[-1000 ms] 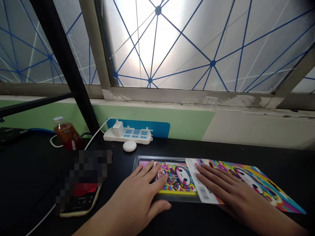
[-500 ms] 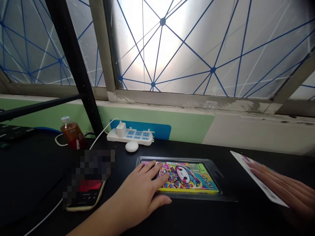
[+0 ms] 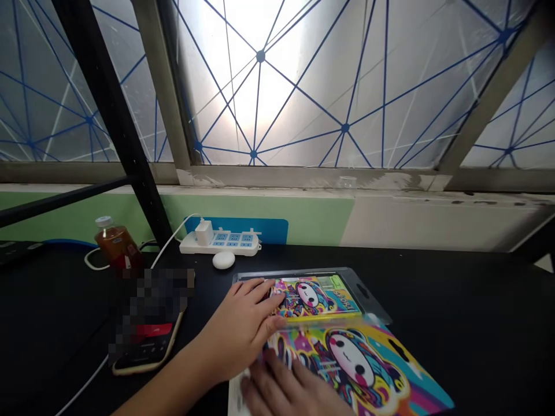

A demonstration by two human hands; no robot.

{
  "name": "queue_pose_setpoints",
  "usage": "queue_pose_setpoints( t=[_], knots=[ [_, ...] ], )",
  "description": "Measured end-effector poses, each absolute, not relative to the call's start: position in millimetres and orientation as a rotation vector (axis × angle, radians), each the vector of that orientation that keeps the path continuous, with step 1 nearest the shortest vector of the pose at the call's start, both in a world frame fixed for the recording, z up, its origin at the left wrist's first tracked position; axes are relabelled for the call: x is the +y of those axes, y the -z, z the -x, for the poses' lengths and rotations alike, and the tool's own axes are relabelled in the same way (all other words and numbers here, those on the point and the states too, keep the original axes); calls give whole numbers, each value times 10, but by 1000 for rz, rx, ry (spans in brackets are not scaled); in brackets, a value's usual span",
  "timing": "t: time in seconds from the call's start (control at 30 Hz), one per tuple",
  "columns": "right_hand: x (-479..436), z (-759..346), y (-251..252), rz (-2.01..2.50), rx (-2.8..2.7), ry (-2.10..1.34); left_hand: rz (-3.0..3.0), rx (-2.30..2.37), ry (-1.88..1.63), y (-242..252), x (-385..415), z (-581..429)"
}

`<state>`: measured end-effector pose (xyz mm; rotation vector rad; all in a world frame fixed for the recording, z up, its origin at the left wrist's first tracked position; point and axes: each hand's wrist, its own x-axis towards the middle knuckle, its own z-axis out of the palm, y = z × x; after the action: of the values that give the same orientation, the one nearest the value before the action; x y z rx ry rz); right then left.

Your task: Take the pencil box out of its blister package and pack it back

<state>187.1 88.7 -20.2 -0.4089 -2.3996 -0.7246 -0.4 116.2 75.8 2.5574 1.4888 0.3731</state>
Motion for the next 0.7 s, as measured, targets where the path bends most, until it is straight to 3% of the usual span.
queue_pose_setpoints(
  t=[0.43, 0.7],
  knots=[
    [1129, -1978, -255, 499, -2450, 380, -2603, 1472, -296, -691, 1193, 53],
    [1812, -2451, -780, 954, -2602, 278, -2600, 1452, -298, -766, 1209, 56]
  ],
)
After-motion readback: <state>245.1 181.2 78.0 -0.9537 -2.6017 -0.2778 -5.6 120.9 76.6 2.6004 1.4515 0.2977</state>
